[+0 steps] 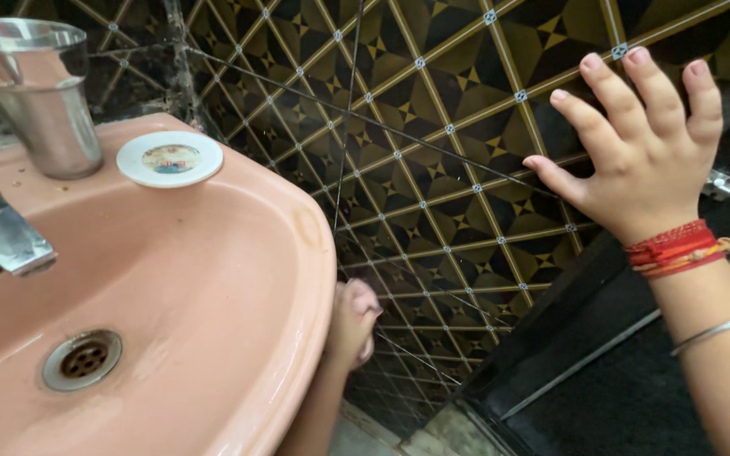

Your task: The person is cleaning a patterned wall in a bathroom using a pink cloth. They wipe the wall in a repetitive motion, focusing on different sections of the wall.

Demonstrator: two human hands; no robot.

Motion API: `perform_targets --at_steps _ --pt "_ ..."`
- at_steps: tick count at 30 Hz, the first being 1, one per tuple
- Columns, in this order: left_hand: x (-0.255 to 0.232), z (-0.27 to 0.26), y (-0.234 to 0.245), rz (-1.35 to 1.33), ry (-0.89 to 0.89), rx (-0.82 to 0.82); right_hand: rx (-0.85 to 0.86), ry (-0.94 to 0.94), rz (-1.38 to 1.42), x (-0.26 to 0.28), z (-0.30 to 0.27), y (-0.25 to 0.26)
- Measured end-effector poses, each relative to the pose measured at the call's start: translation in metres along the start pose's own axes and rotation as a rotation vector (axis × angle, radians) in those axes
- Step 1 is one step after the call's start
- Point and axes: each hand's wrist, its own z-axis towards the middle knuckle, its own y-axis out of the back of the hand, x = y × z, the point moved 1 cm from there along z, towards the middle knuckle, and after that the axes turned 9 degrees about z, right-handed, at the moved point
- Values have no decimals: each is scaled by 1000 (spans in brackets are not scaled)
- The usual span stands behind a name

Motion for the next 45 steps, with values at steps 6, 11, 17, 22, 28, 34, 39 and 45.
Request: perform_targets --at_steps 6,11,17,22,28,34,39,45 --pt "24 -30 28 -296 552 70 -5 10 -4 -6 -3 -5" --pt "-37 31 59 -583 473 -100 12 10 26 -9 -11 -8" --pt "-150 100 47 -336 -374 -222 12 -3 28 -9 -9 -7" --pt "-183 94 13 -68 -525 -419 41 -14 76 -6 -7 -5" --pt "-174 91 10 -21 -423 -486 107 -115 194 8 -3 -4" --pt "-161 90 16 45 -391 -468 210 -349 173 68 1 -20" --pt "-145 88 18 61 -352 -431 262 -410 280 82 4 -19" --pt "-145 89 16 101 -364 -407 313 -163 268 80 3 -26"
